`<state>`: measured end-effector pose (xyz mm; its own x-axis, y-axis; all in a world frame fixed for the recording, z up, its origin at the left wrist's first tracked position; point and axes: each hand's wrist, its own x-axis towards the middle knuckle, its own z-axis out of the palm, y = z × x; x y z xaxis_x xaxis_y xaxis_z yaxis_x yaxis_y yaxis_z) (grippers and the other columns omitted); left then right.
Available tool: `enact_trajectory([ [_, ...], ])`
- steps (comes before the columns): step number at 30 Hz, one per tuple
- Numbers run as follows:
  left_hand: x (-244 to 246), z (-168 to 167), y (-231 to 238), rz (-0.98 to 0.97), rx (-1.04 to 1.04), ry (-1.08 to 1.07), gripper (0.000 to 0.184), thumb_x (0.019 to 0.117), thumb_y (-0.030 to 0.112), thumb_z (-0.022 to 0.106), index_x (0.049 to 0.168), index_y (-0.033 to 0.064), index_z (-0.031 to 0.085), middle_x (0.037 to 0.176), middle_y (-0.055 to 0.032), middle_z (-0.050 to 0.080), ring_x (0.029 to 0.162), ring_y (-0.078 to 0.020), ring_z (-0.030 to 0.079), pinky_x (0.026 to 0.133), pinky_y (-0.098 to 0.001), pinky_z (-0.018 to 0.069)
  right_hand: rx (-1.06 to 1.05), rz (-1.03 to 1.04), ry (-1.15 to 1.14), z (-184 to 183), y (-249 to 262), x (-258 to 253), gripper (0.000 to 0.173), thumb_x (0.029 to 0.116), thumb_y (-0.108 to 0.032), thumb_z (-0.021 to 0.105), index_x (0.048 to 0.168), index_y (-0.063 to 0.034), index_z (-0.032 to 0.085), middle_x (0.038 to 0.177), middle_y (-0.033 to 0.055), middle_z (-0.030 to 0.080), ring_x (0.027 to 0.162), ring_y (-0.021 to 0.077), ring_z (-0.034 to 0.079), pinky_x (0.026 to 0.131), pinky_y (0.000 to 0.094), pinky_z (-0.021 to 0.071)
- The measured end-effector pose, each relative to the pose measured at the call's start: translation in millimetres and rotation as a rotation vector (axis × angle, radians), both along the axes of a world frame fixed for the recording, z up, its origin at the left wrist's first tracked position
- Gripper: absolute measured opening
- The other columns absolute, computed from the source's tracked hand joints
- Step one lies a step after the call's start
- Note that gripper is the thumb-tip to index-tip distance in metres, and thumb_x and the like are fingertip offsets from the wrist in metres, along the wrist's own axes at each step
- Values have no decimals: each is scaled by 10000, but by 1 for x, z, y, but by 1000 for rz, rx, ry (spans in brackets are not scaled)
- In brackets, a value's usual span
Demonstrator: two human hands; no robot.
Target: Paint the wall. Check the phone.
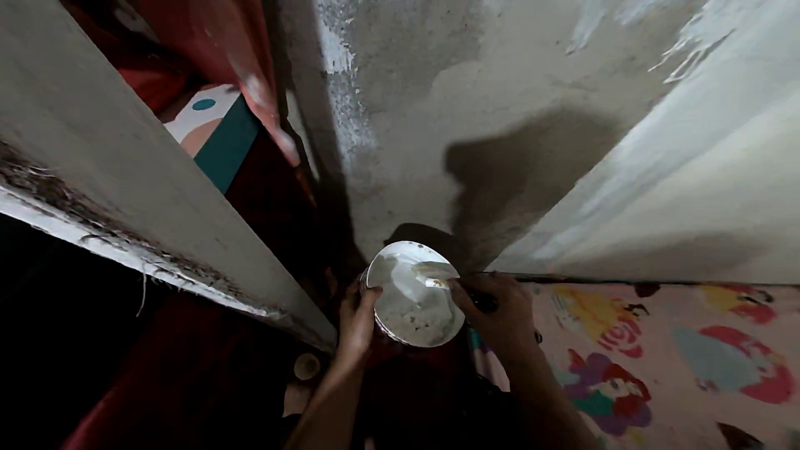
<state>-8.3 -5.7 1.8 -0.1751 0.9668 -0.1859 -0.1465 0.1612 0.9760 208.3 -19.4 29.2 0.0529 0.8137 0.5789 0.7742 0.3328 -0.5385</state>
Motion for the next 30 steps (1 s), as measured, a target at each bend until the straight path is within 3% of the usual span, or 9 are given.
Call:
enact_trajectory([
  [3, 3, -1, 2, 88, 13, -63, 507, 979, 195, 557, 1446, 11, 482, 1239, -157, 655, 1030, -193, 687, 832, -363, 604, 17, -45, -54, -3, -2, -9, 376, 951, -379, 590, 796, -85, 766, 679, 67, 684, 647, 229, 671, 595, 432, 541],
  [7, 10, 2, 1, 138, -32, -76, 579, 984, 195, 603, 1510, 46, 411, 1279, -167, 630, 1029, -202, 683, 807, -368, 606, 41, -93, -97, -3, -10, -26, 423, 943, -387, 556, 670, -84, 668, 559, 47, 583, 517, 194, 606, 468, 386, 476],
  [12, 14, -3, 0, 137, -49, -59, 613, 973, 183, 621, 1521, 48, 383, 1341, -165, 587, 1114, -191, 644, 897, -363, 575, -9, -66, -99, 1, -19, -40, 453, 931, -403, 526, 588, -109, 563, 494, 18, 488, 446, 165, 531, 409, 364, 400],
  [18, 18, -5, -5, 114, -96, -40, 574, 985, 195, 610, 1506, 51, 417, 1315, -160, 604, 1098, -185, 651, 894, -359, 574, -156, 10, 155, 16, -31, -34, 426, 937, -416, 563, 597, -160, 569, 503, -78, 456, 445, 0, 435, 421, 224, 341],
  [23, 14, -6, -3, 31, -60, -73, 542, 985, 195, 557, 1497, 59, 444, 1306, -148, 624, 1099, -192, 663, 894, -373, 587, -121, 93, 531, 35, -30, -2, 224, 949, -212, 631, 761, -111, 699, 668, -115, 655, 565, -67, 597, 513, 143, 526],
  [27, 12, -3, -6, -37, -27, -68, 430, 1005, 160, 485, 1409, 16, 521, 1203, -107, 660, 1020, -118, 666, 867, -300, 575, 44, 156, 591, 40, -26, 23, 166, 948, -174, 639, 804, -154, 719, 750, -164, 701, 626, -77, 634, 558, 119, 546],
  [30, 11, -2, -7, -105, -46, -131, 411, 1022, 188, 437, 1390, 36, 540, 1144, -94, 691, 992, -134, 687, 851, -324, 592, 43, 210, 508, 32, -19, 28, 180, 952, -184, 631, 838, -84, 729, 767, -130, 686, 664, -100, 615, 590, 91, 526],
])
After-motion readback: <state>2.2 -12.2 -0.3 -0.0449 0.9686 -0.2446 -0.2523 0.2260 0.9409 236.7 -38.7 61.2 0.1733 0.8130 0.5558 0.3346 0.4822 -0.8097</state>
